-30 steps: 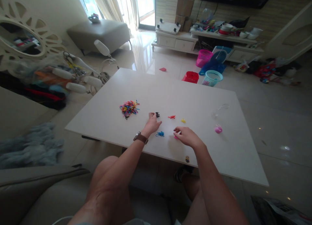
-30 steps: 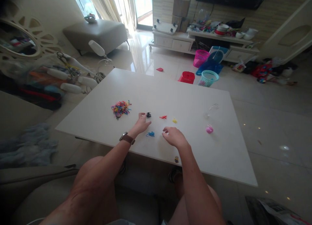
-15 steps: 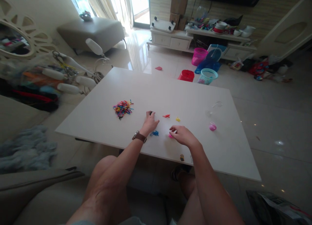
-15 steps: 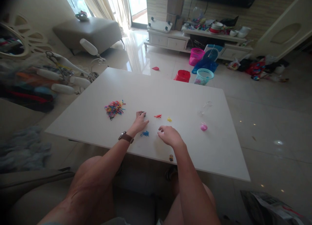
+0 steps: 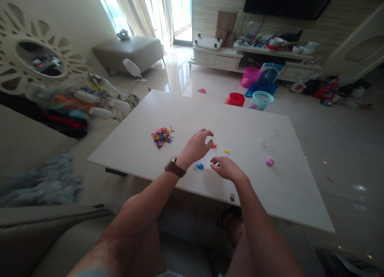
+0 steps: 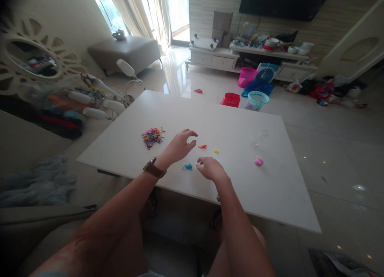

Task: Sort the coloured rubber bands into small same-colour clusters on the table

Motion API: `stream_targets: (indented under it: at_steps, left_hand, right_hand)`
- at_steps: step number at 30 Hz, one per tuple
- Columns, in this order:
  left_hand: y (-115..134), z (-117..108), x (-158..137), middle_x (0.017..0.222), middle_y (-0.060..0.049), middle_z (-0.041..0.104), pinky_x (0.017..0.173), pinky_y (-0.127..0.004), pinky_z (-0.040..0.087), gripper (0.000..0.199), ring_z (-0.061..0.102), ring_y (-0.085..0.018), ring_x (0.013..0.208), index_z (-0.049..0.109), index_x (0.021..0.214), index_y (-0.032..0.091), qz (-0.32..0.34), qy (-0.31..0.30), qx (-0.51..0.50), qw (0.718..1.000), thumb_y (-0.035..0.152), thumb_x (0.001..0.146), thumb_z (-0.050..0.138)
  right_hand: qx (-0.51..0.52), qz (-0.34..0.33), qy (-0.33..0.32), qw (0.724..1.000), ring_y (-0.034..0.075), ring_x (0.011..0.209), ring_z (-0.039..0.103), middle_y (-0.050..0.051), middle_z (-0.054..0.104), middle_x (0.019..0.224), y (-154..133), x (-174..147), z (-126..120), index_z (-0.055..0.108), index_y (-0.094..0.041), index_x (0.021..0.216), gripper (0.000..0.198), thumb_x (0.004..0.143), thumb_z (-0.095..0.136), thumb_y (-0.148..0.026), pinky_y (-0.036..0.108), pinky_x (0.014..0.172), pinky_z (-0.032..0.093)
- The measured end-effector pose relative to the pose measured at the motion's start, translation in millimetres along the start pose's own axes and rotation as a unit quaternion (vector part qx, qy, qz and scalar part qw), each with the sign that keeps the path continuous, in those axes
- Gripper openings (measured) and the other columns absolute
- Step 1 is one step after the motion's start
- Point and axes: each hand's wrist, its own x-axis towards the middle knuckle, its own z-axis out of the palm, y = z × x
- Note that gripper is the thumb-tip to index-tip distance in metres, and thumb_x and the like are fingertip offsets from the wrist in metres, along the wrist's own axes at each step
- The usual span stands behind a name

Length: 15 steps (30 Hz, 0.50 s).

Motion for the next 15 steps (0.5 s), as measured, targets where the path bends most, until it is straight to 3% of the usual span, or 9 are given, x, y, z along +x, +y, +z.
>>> stream_targets:
  at_steps: [6, 11, 15]
  left_hand:
    - [2, -11, -25, 0.083, -0.001, 0.071, 0.077, -0.027, 0.05, 0.015, 0.065, -0.014, 0.078, 0.068, 0.093, 0.02, 0.044, 0.083, -0.083, 0.992, 0.016, 0.091, 0.054]
    - [9, -14, -50, 0.08, -0.001, 0.07, 0.073, -0.026, 0.049, 0.016, 0.064, -0.013, 0.073, 0.067, 0.09, 0.02, 0.11, 0.112, -0.109, 0.982, 0.015, 0.091, 0.052]
    - [-1, -5, -65, 0.078, -0.003, 0.072, 0.07, -0.027, 0.05, 0.016, 0.066, -0.015, 0.071, 0.068, 0.09, 0.02, 0.148, 0.109, -0.092, 0.979, 0.017, 0.089, 0.053]
  right_hand:
    - [-0.01, -0.022, 0.002, 1.0, 0.021, 0.095, 0.071, 0.009, 0.078, 0.109, -8, 6, 9, 0.074, -0.018, 0.11, 0.028, 0.093, 0.057, -0.032, 0.028, 0.08, 0.05]
    - [-0.019, -0.042, 0.027, 0.999, 0.024, 0.096, 0.069, 0.011, 0.077, 0.102, -23, 17, 20, 0.074, -0.017, 0.102, 0.022, 0.092, 0.056, -0.025, 0.029, 0.081, 0.05]
    - [-0.032, -0.079, 0.07, 0.994, 0.026, 0.096, 0.066, 0.009, 0.074, 0.094, -35, 30, 35, 0.073, -0.019, 0.096, 0.018, 0.088, 0.056, -0.018, 0.032, 0.086, 0.05]
